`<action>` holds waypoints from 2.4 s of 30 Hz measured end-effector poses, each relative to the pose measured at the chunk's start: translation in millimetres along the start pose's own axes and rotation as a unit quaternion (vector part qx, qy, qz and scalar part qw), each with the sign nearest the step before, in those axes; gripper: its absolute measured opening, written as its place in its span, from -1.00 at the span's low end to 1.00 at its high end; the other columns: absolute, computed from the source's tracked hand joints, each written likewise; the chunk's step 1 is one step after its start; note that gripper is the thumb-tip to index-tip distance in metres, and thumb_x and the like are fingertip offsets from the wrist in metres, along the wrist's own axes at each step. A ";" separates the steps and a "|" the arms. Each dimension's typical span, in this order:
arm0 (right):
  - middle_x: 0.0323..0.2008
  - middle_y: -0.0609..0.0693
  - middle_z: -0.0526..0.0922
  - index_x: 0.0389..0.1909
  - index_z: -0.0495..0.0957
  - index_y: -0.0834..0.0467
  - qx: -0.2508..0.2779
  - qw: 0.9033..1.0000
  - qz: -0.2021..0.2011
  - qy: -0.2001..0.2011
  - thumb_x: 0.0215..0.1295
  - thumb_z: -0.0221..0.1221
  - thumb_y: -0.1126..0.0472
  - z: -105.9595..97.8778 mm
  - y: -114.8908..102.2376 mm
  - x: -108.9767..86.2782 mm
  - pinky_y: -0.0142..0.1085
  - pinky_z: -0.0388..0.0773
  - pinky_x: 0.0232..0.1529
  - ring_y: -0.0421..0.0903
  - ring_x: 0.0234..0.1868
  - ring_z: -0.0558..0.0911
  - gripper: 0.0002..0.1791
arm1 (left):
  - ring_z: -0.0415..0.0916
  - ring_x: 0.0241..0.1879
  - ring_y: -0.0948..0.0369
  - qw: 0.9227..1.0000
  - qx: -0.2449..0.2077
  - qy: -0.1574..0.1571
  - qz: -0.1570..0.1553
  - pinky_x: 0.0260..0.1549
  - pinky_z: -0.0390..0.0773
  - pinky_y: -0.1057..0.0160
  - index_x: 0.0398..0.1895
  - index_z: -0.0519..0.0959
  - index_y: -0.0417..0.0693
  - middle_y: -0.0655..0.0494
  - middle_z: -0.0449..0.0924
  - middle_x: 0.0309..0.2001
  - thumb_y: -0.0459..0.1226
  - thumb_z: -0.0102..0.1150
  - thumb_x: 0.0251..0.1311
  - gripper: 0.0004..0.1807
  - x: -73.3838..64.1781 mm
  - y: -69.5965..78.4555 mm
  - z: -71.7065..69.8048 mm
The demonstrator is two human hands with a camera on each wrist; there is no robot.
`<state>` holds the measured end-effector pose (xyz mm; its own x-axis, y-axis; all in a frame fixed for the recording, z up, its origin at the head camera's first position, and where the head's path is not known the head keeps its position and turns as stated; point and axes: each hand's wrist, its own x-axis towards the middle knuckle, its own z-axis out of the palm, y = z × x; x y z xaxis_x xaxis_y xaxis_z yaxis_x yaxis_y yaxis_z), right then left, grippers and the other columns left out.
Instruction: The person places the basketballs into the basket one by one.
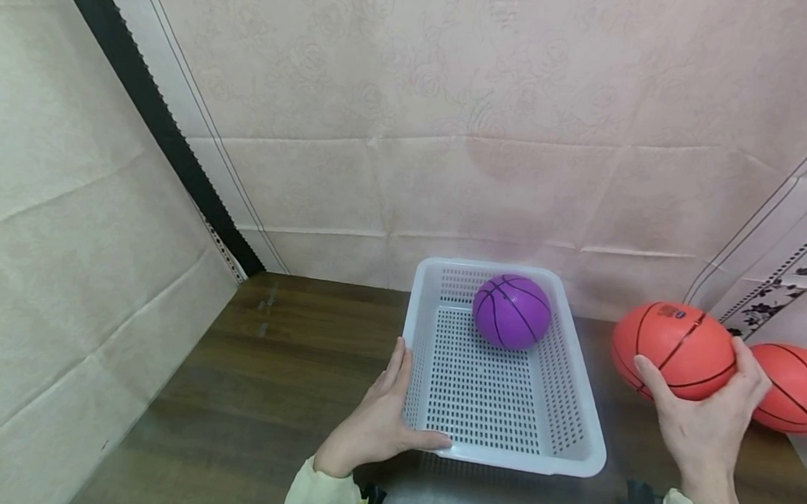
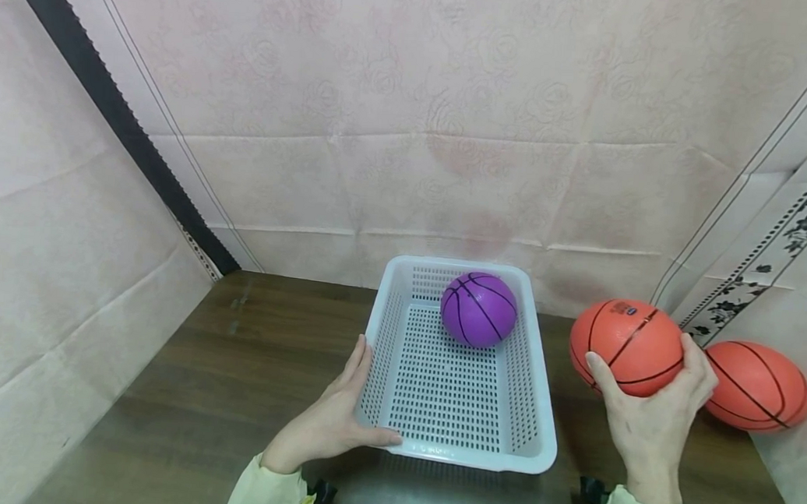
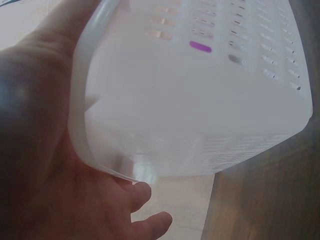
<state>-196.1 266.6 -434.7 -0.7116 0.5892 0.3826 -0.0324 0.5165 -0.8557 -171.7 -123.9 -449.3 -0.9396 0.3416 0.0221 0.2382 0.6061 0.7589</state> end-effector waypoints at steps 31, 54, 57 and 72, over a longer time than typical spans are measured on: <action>0.27 -0.25 0.22 0.43 0.09 -0.31 0.020 0.997 -0.063 -0.045 -0.13 0.52 0.23 -4.9 -14.0 -5.8 -0.49 0.34 0.02 -0.27 0.19 0.22 0.13 | -0.28 0.48 -0.12 1.000 0.011 0.004 -0.003 0.27 -0.02 -0.32 0.55 -0.37 -0.04 0.26 -0.67 0.51 0.33 0.42 -0.24 0.49 -1.2 0.6 0.9; 0.31 -0.22 0.22 0.45 0.10 -0.23 0.038 0.986 -0.123 -0.102 -0.22 0.54 0.37 -5.1 -24.4 -11.0 -0.66 0.36 -0.08 -0.25 0.19 0.27 0.20 | -0.27 0.48 -0.07 1.000 0.007 0.002 -0.007 0.28 0.01 -0.28 0.55 -0.38 0.01 0.31 -0.67 0.50 0.35 0.41 -0.26 0.50 -1.2 1.6 0.1; 0.31 -0.22 0.22 0.45 0.10 -0.23 0.038 0.986 -0.123 -0.105 -0.22 0.54 0.37 -5.1 -25.1 -11.3 -0.67 0.36 -0.10 -0.25 0.19 0.27 0.20 | -0.26 0.48 -0.06 1.000 0.007 0.002 -0.006 0.29 0.02 -0.27 0.55 -0.39 0.01 0.31 -0.67 0.51 0.35 0.41 -0.27 0.51 -1.0 1.6 0.2; 0.32 -0.19 0.21 0.45 0.09 -0.25 0.029 0.984 -0.130 -0.118 -0.25 0.55 0.35 -3.6 -31.3 -15.2 -0.71 0.33 -0.18 -0.25 0.19 0.27 0.23 | -0.28 0.48 -0.09 1.000 0.006 0.002 -0.011 0.27 0.00 -0.31 0.55 -0.38 0.02 0.33 -0.67 0.50 0.35 0.41 -0.27 0.50 -1.8 1.4 0.6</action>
<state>-181.8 243.8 -412.4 -0.8168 0.2785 0.5052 -0.2698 0.5896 -0.7613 -169.6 -123.2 -448.7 -0.9458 0.3246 0.0082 0.2200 0.6220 0.7515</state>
